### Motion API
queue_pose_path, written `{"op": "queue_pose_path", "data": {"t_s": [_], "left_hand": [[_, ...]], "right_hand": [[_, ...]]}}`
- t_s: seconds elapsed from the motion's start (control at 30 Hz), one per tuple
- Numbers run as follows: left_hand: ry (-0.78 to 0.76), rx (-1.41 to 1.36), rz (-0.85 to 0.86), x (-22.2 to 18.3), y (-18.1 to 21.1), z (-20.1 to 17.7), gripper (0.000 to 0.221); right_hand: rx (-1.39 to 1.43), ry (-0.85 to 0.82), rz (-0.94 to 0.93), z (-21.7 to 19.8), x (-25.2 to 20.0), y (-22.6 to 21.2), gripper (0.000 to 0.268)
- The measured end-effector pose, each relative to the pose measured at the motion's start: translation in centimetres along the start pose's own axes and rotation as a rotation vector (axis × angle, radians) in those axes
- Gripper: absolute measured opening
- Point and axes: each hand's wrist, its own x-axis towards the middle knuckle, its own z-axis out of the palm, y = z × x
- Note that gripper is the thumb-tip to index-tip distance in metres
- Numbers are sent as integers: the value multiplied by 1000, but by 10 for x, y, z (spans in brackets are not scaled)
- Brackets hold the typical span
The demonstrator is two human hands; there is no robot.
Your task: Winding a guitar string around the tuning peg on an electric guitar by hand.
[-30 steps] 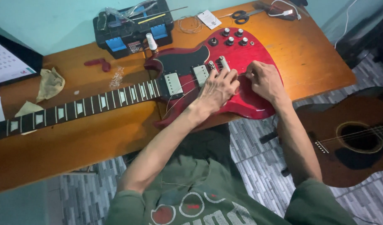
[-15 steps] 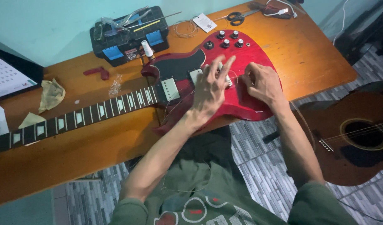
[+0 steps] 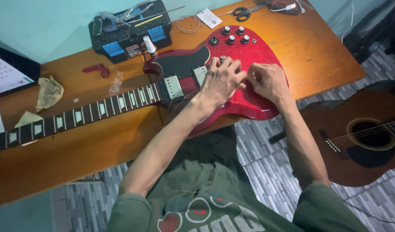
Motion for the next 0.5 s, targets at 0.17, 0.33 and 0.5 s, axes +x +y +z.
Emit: {"op": "queue_pose_path", "data": {"t_s": [0.17,0.33,0.5], "left_hand": [[26,123,-7,11,-12,-9,66],[-130,30,63,17,-31,2,31],[-292,137,123,28,-26,-33,14]], "right_hand": [[30,16,-24,-13,4,-17,18],[17,-1,-7,-13,3,-18,19],[-6,-24,-68,-23,5,-26,25]]}}
